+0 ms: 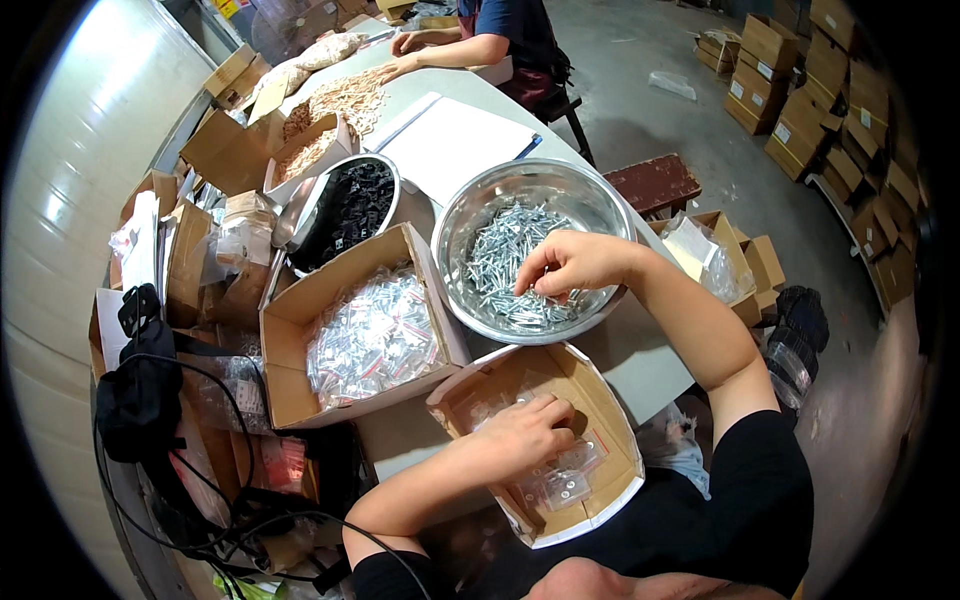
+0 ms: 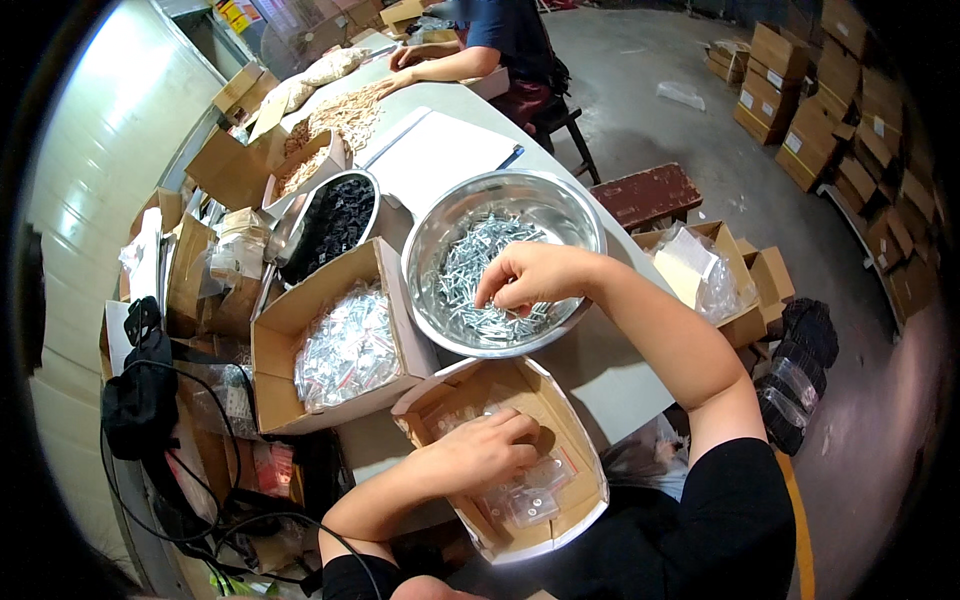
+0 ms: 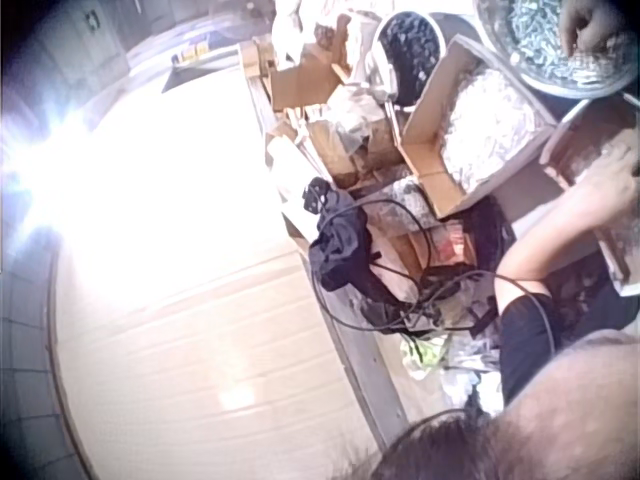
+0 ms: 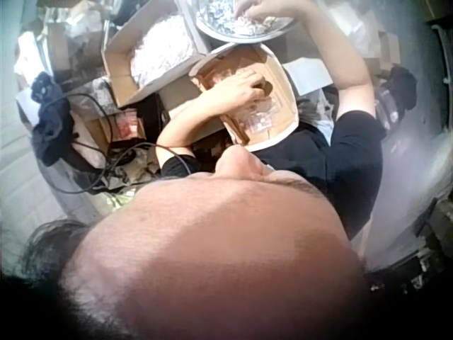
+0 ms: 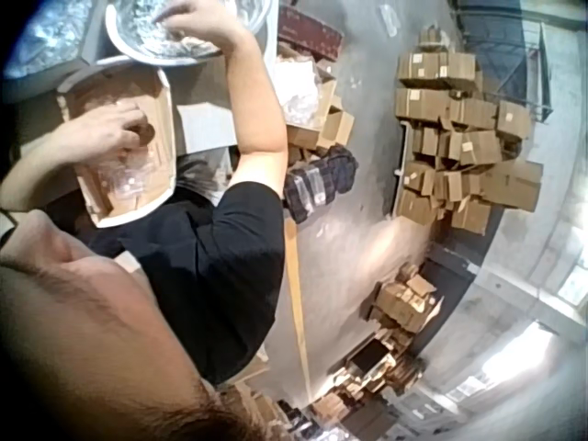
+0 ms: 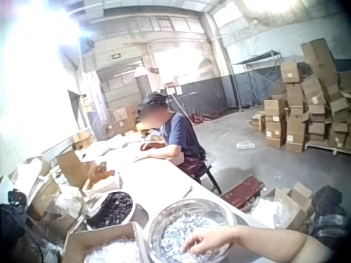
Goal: The person picks individual screws from a metal bowl and places them into small plastic bags held in a cardboard box. The person repeats this process continuously, filling multiple bags with screws.
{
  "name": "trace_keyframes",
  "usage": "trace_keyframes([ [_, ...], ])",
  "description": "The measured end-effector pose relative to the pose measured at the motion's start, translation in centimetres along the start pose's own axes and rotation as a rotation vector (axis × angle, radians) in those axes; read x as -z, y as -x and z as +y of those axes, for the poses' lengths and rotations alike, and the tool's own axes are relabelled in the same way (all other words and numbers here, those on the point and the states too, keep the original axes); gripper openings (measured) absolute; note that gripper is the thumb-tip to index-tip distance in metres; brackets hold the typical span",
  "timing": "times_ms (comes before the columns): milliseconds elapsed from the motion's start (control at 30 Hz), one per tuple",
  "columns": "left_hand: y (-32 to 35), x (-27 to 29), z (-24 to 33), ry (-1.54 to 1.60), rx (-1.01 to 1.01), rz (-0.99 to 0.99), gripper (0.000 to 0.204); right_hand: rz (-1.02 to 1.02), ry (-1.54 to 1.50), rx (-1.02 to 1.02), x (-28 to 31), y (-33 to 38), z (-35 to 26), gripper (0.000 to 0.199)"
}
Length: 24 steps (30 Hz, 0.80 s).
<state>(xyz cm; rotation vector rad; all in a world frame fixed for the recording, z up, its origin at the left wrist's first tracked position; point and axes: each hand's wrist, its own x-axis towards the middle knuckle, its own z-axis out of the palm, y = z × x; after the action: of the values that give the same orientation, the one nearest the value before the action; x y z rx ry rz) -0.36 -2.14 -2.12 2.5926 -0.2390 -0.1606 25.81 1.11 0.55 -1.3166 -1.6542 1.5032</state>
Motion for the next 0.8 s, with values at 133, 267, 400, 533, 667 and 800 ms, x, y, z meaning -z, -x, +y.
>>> trace_keyframes([
  [133, -0.1, 0.7, 0.1, 0.135, 0.055, 0.008, 0.027, 0.030, -0.203, -0.017, 0.2, 0.1, 0.0, 0.018],
  [267, 0.1, 1.5, 0.0, 0.427, 0.129, 0.169, 0.019, 0.022, -0.322, -0.012, 0.3, 0.3, -0.1, 0.014],
  [400, -0.1, 1.9, 0.4, 0.728, 0.286, 0.374, 0.012, 0.015, -0.263, 0.078, 0.4, 0.0, 0.7, 0.016],
  [533, 0.0, 1.4, -0.4, 0.730, 0.292, 0.490, 0.015, 0.012, -0.290, 0.001, 0.4, 0.2, 0.2, 0.013],
  [667, -0.5, 1.8, -0.8, 0.428, 0.099, 0.696, 0.014, 0.039, -0.282, -0.033, 0.2, 0.3, -0.3, 0.012],
  [800, -0.1, 1.8, -0.4, 0.371, 0.178, 0.728, 0.009, 0.026, -0.277, -0.040, 0.3, 0.4, -0.4, 0.012],
])
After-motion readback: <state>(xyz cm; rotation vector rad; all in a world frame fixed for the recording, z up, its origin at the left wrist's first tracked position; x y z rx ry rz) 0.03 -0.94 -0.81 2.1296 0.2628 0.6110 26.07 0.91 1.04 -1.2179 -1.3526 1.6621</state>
